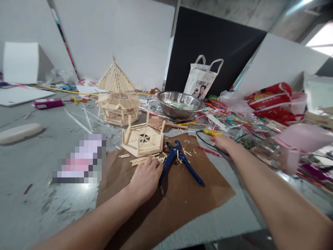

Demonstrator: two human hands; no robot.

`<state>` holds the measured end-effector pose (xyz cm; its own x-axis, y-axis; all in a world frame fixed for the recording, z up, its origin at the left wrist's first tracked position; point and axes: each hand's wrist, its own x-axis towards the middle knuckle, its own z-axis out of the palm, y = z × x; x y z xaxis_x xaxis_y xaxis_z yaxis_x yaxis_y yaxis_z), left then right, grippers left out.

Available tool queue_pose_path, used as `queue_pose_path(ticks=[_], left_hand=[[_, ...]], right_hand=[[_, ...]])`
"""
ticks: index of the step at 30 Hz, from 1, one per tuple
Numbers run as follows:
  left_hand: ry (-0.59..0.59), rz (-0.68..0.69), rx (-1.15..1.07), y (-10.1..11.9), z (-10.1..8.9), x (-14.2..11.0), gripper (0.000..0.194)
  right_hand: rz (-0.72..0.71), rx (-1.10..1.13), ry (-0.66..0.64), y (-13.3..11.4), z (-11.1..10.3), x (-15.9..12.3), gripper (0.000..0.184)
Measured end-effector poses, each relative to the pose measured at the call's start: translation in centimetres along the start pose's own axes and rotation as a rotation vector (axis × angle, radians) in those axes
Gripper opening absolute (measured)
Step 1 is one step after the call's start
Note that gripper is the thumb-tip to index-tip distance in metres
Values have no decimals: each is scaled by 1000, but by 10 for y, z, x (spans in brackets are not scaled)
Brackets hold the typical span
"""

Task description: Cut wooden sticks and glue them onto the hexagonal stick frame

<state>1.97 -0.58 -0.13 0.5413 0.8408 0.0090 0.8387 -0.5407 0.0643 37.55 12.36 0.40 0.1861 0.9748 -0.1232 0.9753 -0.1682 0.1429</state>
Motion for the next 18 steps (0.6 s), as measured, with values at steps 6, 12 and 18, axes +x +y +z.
queue_pose_path(ticks=[6,12,18], left_hand=[[39,27,-17,-1,2,0,25],[-8,15,-9,0,1,1,25],[23,25,-36,-1,1,1,24]], right_hand=[[35,-98,-115,2,2,10,21],[19,-99,-152,-3,-7,4,16],[-79,-32,-76,-31,-50,-20,13]])
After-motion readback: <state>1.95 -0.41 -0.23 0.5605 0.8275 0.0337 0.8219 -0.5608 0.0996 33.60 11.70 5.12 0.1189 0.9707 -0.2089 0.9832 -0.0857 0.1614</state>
